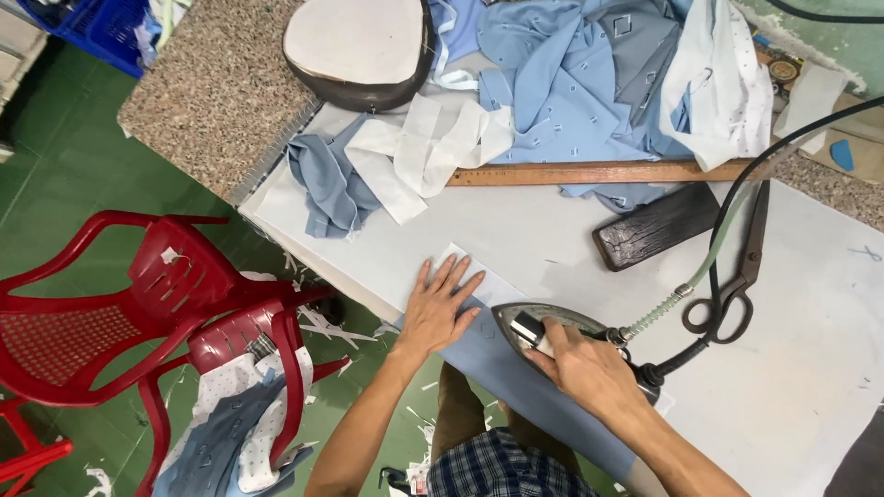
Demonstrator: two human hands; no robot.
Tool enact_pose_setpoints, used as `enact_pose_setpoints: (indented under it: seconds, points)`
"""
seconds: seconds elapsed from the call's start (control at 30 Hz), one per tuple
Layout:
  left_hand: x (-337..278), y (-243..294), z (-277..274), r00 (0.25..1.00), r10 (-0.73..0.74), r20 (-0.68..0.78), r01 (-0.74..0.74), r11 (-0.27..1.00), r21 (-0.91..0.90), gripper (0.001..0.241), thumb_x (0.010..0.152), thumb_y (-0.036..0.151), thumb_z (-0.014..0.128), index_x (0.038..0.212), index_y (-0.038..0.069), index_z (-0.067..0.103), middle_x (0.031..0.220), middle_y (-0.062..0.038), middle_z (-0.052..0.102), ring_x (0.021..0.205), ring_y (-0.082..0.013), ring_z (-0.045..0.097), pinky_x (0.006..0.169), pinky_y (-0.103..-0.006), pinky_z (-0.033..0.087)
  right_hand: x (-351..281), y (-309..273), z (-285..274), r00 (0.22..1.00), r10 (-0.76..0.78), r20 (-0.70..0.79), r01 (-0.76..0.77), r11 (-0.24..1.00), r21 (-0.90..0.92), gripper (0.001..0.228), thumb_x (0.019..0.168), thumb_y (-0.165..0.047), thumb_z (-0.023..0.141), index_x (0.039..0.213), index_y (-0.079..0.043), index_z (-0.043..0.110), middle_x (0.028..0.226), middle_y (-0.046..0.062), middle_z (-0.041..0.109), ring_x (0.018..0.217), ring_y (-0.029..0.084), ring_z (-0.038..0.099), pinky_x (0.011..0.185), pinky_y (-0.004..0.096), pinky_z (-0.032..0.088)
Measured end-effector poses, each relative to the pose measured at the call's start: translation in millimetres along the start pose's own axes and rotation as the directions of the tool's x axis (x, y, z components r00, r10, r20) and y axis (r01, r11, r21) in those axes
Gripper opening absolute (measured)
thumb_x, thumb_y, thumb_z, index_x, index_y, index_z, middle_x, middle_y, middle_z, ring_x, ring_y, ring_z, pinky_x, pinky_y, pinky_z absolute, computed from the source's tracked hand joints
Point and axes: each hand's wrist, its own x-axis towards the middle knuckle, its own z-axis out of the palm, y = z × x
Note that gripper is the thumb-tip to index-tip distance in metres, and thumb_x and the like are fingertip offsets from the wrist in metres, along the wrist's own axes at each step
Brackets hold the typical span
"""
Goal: Preparing fabric components by folding, ironing to set creases, and cutting to size.
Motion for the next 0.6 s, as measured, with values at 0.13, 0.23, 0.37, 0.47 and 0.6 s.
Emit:
enact_pose_setpoints:
  seconds: [0.13,0.23,0.37,0.47,0.6]
  points:
    - [4,-16,9,0.998,-0.054,0.023,0.054,0.998,-0.024,0.057,0.106,0.054,0.031,0.154,0.028,0.046,0.164,-0.008,0.037,0.153,-0.0294,0.029,0.125,-0.0575,0.009,12,-30,-25,0.992,-0.067,-0.105,0.065,0.997,-0.030,0.056,0.100,-0.053,0.051,0.127,-0.005,0.050,0.092,0.018,0.070,0.063,0.040,0.071,0.050,0.050,0.057]
    - [7,-37,7,0.995,-0.099,-0.005,0.098,0.994,-0.053,0.055,0.104,0.053,0.035,0.153,0.030,0.048,0.163,-0.008,0.039,0.152,-0.0303,0.032,0.123,-0.0598,0.012,34,-47,-37,0.997,-0.055,-0.062,0.053,0.998,-0.037,0.053,0.100,-0.051,0.050,0.128,-0.005,0.052,0.094,0.019,0.071,0.078,0.039,0.077,0.063,0.050,0.060]
    - [9,-63,-8,0.980,-0.200,0.001,0.200,0.978,-0.055,0.055,0.105,0.044,0.034,0.155,0.024,0.047,0.165,-0.012,0.035,0.153,-0.0328,0.028,0.125,-0.0581,0.009,75,-63,-38,0.997,-0.060,-0.043,0.058,0.996,-0.064,0.050,0.103,-0.051,0.042,0.113,-0.004,0.053,0.084,0.016,0.067,0.073,0.041,0.075,0.062,0.051,0.059]
    - [-7,-71,-10,0.912,-0.295,-0.285,0.264,0.954,-0.143,0.057,0.108,0.039,0.026,0.151,0.012,0.052,0.162,-0.017,0.038,0.153,-0.0329,0.029,0.126,-0.0529,0.013,94,-74,-46,0.985,-0.132,-0.114,0.118,0.985,-0.123,0.045,0.102,-0.048,0.047,0.108,-0.004,0.053,0.080,0.016,0.066,0.068,0.041,0.074,0.060,0.051,0.059]
    - [-53,-4,64,0.645,-0.169,-0.746,0.164,0.983,-0.080,0.045,0.086,0.016,0.039,0.106,0.014,0.078,0.103,-0.005,0.072,0.085,-0.0290,0.067,0.079,-0.0471,0.052,109,-80,-39,0.960,-0.195,-0.202,0.155,0.968,-0.196,0.041,0.101,-0.044,0.053,0.102,-0.004,0.054,0.074,0.013,0.063,0.062,0.037,0.074,0.056,0.047,0.060]
